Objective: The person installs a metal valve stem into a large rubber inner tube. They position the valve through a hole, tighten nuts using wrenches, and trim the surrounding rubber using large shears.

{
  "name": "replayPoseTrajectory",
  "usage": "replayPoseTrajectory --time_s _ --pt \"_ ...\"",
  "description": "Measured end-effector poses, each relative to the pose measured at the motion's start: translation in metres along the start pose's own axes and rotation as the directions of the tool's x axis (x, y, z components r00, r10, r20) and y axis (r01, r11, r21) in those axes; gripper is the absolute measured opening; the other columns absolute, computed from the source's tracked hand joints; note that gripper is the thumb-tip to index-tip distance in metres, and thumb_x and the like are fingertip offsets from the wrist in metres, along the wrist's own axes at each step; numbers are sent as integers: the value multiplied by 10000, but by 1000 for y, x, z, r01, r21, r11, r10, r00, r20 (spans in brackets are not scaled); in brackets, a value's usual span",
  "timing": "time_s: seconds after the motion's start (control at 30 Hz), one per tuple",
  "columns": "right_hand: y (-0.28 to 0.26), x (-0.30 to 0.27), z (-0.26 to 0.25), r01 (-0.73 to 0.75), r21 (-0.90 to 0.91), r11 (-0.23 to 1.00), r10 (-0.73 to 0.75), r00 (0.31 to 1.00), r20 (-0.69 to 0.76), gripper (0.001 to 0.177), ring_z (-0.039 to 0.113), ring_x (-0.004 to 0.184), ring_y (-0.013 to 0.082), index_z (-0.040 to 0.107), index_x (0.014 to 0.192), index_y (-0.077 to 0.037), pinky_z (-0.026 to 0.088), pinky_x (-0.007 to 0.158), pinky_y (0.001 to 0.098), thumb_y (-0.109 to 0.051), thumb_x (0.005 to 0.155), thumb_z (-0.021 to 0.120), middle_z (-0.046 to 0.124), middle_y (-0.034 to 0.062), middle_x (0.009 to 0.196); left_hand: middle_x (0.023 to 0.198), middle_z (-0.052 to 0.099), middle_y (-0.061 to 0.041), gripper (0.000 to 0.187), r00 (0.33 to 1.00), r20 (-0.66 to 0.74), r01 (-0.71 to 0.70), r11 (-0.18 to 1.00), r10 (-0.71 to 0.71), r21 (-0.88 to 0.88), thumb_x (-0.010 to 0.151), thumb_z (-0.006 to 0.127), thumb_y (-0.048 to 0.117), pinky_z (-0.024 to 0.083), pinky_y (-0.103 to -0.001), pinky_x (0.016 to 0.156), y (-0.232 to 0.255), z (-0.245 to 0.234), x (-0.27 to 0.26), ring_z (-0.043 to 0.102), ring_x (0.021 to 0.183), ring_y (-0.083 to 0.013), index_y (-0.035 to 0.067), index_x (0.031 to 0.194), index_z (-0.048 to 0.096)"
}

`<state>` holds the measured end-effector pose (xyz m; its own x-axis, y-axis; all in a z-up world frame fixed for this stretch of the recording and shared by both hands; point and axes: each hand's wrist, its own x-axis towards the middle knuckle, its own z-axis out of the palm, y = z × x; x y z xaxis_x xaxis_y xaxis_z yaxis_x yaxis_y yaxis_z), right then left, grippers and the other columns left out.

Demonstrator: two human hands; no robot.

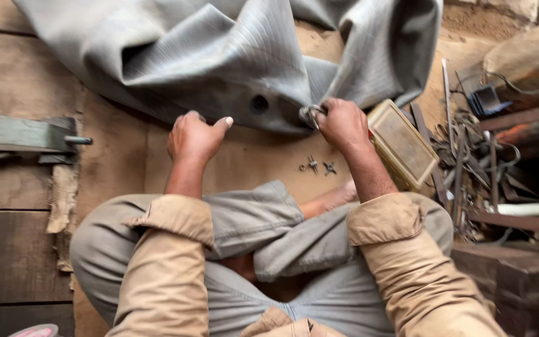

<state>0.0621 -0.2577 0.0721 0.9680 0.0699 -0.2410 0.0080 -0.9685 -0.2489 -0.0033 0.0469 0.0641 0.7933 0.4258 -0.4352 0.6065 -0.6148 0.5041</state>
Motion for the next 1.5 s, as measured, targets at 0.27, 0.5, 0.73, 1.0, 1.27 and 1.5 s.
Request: replayPoseTrajectory --time_s 0.27,0.5,0.73,1.0,1.27,1.5 --pt "5 -38 3 171 -166 971 -99 923 373 218 730 891 316 758 1068 -229 571 796 459 -280 864 700 752 91 923 1216 700 -189 631 997 69 -22 995 15 93 789 798 586 514 -476 962 19 12 3 651 1158 -362 61 1132 730" --pt "0 -37 49 243 -174 954 -154 899 410 232 702 982 298 752 1040 -196 555 838 428 -326 848 749 746 92 1007 1235 697 -180 634 993 116 5 997 -14 81 808 786 582 508 -456 987 19 14 8 652 1177 -344 51 1148 729" --pt "57 -14 64 100 -329 939 73 877 474 297 712 1047 295 763 1085 -180 565 866 424 -292 814 809 754 96 1081 1248 688 -179 616 992 123 -12 998 5 58 822 776 576 504 -459 989 17 17 12 641 1193 -338 56 1148 727" --pt "67 -10 42 -69 -437 897 279 856 436 370 719 1027 286 748 1126 -163 571 863 431 -288 787 827 770 94 1077 1212 716 -159 484 999 32 -26 999 25 25 830 801 510 525 -463 976 23 12 8 670 1160 -350 117 1107 745" --pt "65 -2 22 -22 458 889 -94 969 229 205 665 738 137 769 1018 -17 547 687 320 -161 873 782 750 58 833 1206 707 -161 501 998 55 2 1000 -4 29 796 821 514 514 -472 977 29 9 8 659 1157 -357 113 1086 739" --pt "86 -6 -25 -125 837 533 55 992 113 150 555 610 37 737 1036 -69 433 524 211 -147 915 780 681 -32 816 1148 732 -166 484 999 32 -27 998 25 54 812 818 533 516 -475 952 27 13 7 674 1112 -366 99 1019 759"
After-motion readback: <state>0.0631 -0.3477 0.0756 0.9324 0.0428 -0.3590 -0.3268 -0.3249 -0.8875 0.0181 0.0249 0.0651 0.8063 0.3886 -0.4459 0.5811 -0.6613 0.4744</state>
